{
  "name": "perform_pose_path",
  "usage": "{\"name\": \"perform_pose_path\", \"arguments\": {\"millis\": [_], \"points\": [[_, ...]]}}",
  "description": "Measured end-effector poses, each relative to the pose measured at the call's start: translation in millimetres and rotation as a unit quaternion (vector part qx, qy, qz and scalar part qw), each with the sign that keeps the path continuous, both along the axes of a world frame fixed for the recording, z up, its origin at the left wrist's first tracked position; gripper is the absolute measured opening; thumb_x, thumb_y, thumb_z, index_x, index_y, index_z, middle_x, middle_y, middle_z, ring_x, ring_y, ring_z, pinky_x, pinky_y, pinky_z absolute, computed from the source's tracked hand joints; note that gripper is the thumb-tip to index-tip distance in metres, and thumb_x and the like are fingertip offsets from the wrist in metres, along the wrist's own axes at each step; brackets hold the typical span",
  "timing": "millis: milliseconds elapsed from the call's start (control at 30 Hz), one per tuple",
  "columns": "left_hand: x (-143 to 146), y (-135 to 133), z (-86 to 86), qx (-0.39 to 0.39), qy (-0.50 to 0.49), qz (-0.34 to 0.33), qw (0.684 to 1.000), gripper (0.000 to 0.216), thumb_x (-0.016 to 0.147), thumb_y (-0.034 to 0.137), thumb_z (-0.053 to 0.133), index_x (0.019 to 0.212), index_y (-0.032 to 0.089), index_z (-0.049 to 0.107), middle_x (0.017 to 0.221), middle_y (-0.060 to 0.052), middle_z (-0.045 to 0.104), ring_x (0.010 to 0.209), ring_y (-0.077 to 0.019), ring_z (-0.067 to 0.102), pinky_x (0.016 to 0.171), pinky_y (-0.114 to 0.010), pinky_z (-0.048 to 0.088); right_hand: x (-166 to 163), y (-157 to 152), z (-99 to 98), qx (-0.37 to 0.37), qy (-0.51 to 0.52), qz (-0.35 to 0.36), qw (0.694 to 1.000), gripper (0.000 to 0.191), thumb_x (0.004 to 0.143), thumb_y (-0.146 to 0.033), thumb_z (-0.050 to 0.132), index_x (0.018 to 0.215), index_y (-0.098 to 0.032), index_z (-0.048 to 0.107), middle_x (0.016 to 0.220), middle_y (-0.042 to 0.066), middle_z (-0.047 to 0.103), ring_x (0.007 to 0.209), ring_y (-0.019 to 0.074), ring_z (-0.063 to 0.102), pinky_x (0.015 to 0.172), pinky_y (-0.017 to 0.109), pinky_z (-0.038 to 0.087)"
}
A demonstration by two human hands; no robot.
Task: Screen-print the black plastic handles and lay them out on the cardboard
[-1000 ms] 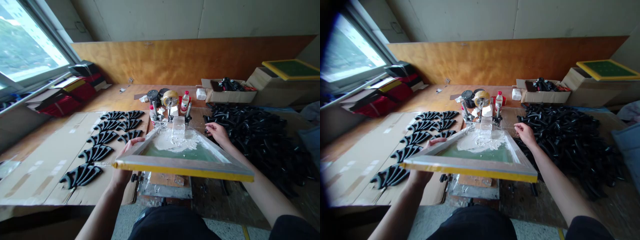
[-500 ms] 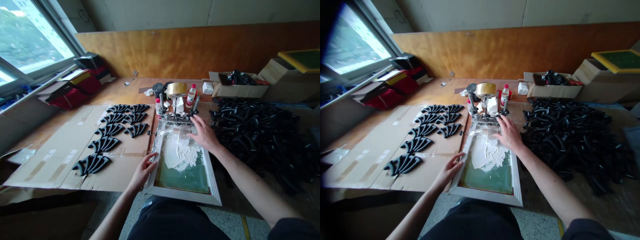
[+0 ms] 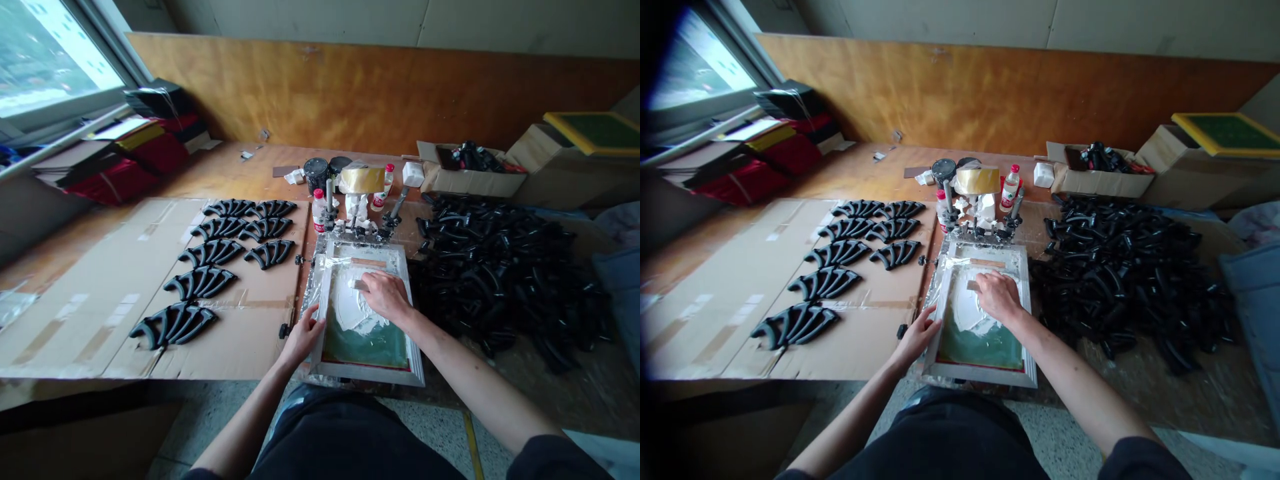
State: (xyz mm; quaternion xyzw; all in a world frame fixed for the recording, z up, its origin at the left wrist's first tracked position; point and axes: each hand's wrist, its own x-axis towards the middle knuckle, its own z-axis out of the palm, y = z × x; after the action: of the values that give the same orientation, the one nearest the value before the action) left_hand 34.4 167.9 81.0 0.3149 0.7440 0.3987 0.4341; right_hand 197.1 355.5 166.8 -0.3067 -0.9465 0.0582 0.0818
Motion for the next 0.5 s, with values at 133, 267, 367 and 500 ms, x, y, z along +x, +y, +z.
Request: {"name": "perform_pose_path", "arguments": {"millis": [133,267,367,500], "points": [[-1.0,0.9,0.9,-0.004,0.011,-0.005,1.0,0.061,0.083,0.054,0.051,0.134,0.02,0.049,0.073,0.0,0.06,0.064,-0.015,0.053,0.057,-0.024,0.038,-8.1,-15.9,-11.2,0.019,0.006,0.084,0.996,0.011,0.081,-0.009,0.055,0.078,-0.019,0.059,0.079,0.006,0.064,0.086,0.0218,0.055,0.072,0.031,0.038],[-2.6,1.1,0.4,-0.009,0.009,-0.012,1.0,0.061,0.083,0.054,0.051,0.135,0.021,0.048,0.077,-0.001,0.062,0.07,-0.017,0.057,0.061,-0.025,0.04,11.1,-32.5,-24.5,0.035,0.002,0.189,0.981,0.016,0.081,-0.005,0.049,0.083,-0.017,0.06,0.08,0.007,0.062,0.084,0.0215,0.052,0.072,0.032,0.038],[-2.9,0.4,-1.9,-0.009,0.009,-0.012,1.0,0.06,0.084,0.054,0.05,0.135,0.023,0.048,0.076,-0.001,0.062,0.07,-0.0169,0.057,0.061,-0.024,0.039,30.0,-38.9,-21.7,0.034,-0.009,0.275,0.961,0.016,0.081,-0.005,0.048,0.081,-0.016,0.059,0.081,0.007,0.061,0.083,0.0211,0.052,0.069,0.032,0.037],[-1.9,-0.5,-5.7,-0.001,0.015,-0.008,1.0,0.058,0.085,0.054,0.049,0.134,0.023,0.049,0.074,0.0,0.062,0.066,-0.0158,0.055,0.059,-0.024,0.038,30.2,-27.3,-8.6,-0.02,-0.024,0.3,0.954,0.013,0.077,-0.006,0.055,0.077,-0.018,0.058,0.076,0.003,0.061,0.079,0.0192,0.053,0.067,0.03,0.037]]}}
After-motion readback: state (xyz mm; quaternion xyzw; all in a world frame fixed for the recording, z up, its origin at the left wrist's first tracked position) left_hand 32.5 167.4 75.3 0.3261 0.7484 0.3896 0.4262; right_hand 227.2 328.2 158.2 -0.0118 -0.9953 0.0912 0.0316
